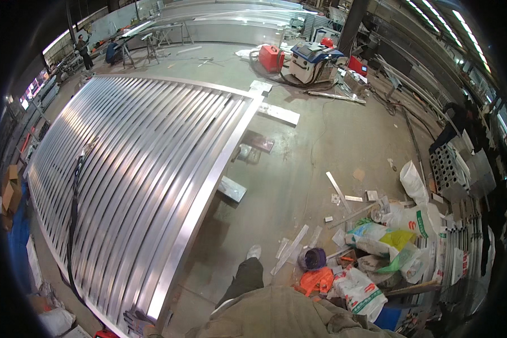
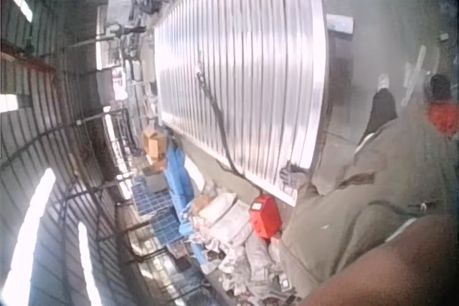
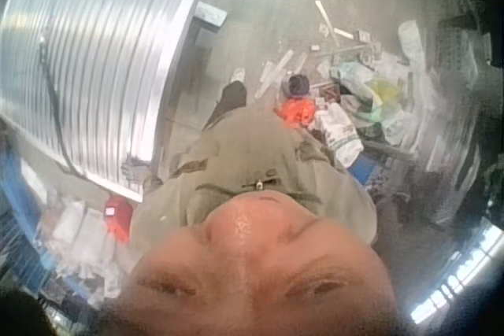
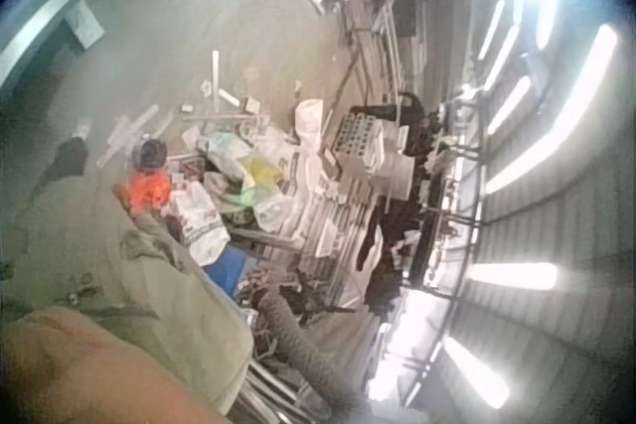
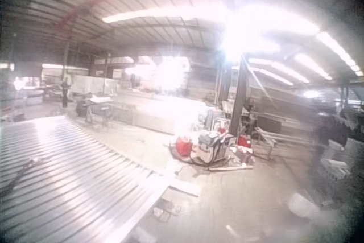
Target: The person aligns a metal strip along the edge of a large corrugated metal panel, taps it with a rubber mallet, and then welds the joint using a handheld welding torch. The person repeats this process along the panel's edge, securing the strip in place.
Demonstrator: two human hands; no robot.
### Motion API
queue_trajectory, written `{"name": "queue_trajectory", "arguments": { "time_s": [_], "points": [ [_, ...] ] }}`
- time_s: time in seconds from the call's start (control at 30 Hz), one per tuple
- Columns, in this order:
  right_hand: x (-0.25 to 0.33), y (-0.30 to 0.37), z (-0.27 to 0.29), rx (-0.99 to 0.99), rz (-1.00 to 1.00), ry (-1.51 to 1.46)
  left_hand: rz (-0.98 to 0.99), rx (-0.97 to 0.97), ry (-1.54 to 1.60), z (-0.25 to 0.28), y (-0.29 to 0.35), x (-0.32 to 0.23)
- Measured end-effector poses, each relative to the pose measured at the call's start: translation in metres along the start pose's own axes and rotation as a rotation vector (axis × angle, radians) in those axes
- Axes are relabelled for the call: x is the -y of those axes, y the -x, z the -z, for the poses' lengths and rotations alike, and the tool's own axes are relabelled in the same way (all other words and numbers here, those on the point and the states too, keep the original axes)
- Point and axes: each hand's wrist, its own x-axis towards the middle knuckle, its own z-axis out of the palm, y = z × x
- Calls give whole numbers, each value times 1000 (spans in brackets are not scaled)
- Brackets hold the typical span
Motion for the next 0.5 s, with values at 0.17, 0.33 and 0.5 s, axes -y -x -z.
{"name": "queue_trajectory", "arguments": {
  "time_s": [0.17, 0.33, 0.5],
  "points": [
    [3, -46, 124, 6, 52, 101, -332, -113, 1057, 70, 38, -252],
    [-2, -99, 227, 59, 191, 415, -1102, -306, 750, 205, 124, -577],
    [24, -137, 346, -73, 62, 13, -1206, -79, 732, 308, 216, -781]
  ]
}}
